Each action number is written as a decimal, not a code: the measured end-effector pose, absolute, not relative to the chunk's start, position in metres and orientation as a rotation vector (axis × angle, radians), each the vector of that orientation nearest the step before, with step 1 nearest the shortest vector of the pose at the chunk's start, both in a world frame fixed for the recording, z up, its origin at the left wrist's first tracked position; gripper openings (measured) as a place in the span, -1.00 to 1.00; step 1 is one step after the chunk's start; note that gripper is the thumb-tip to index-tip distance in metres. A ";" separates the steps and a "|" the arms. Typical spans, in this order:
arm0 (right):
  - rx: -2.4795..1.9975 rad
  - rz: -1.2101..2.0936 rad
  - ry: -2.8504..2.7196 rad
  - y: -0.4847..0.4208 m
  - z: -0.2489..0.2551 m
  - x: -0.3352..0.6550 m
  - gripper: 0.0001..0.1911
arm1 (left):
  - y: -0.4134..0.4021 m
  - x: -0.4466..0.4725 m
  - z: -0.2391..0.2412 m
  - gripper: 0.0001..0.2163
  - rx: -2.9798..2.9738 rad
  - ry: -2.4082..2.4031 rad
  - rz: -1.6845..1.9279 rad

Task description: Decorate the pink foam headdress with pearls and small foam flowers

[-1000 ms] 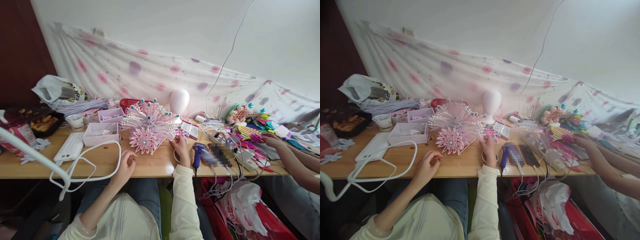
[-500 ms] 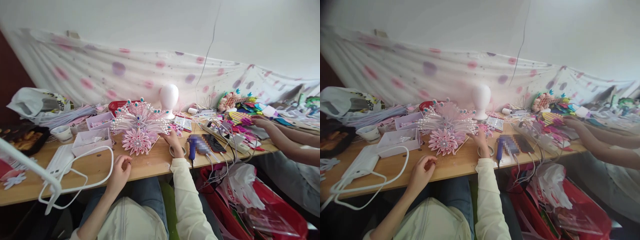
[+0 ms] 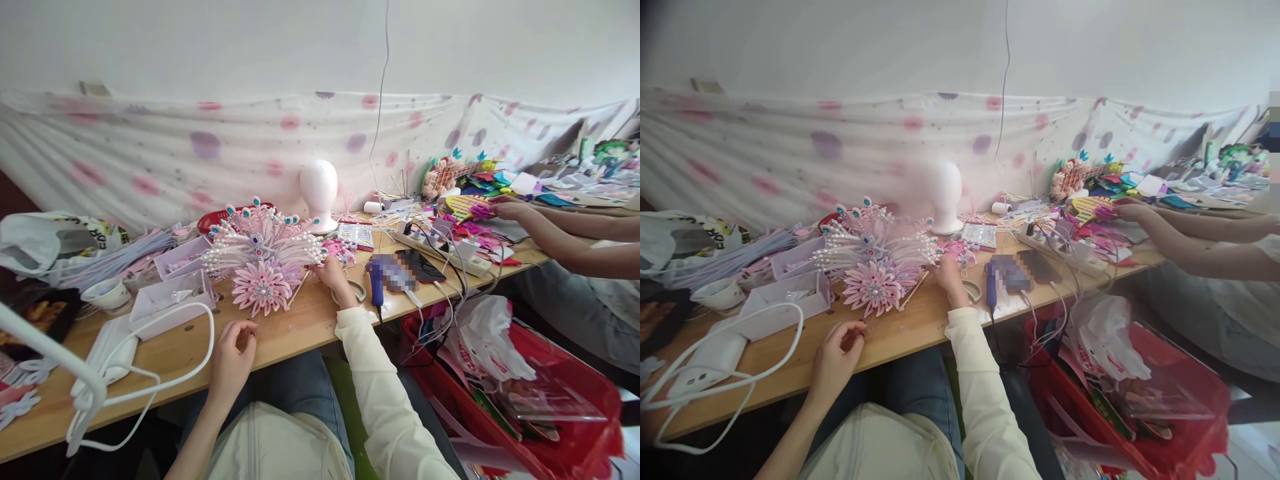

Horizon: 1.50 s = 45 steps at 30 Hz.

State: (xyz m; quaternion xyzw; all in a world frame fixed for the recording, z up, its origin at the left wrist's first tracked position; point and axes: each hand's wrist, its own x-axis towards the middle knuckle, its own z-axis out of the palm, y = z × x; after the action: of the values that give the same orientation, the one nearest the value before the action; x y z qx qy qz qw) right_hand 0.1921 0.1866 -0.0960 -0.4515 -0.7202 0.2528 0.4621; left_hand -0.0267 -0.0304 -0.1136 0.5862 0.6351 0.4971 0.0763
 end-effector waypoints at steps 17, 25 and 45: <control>-0.962 0.673 -1.697 0.183 -0.092 0.193 -0.80 | -0.030 -0.027 -0.115 -0.86 1.803 1.919 1.473; -0.961 0.584 -1.614 0.184 -0.107 0.205 -0.47 | -0.030 -0.025 -0.113 -0.86 1.795 1.906 1.493; -1.045 0.582 -1.618 0.173 -0.105 0.207 -0.57 | -0.031 -0.021 -0.112 -0.87 1.730 1.863 1.599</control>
State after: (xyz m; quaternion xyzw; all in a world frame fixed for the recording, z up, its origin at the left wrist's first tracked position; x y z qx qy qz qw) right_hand 0.2069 0.1733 -0.1050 -0.4388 -0.6793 0.2444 0.5350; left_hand -0.0206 -0.0312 -0.1122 0.5746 0.6188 0.5312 0.0690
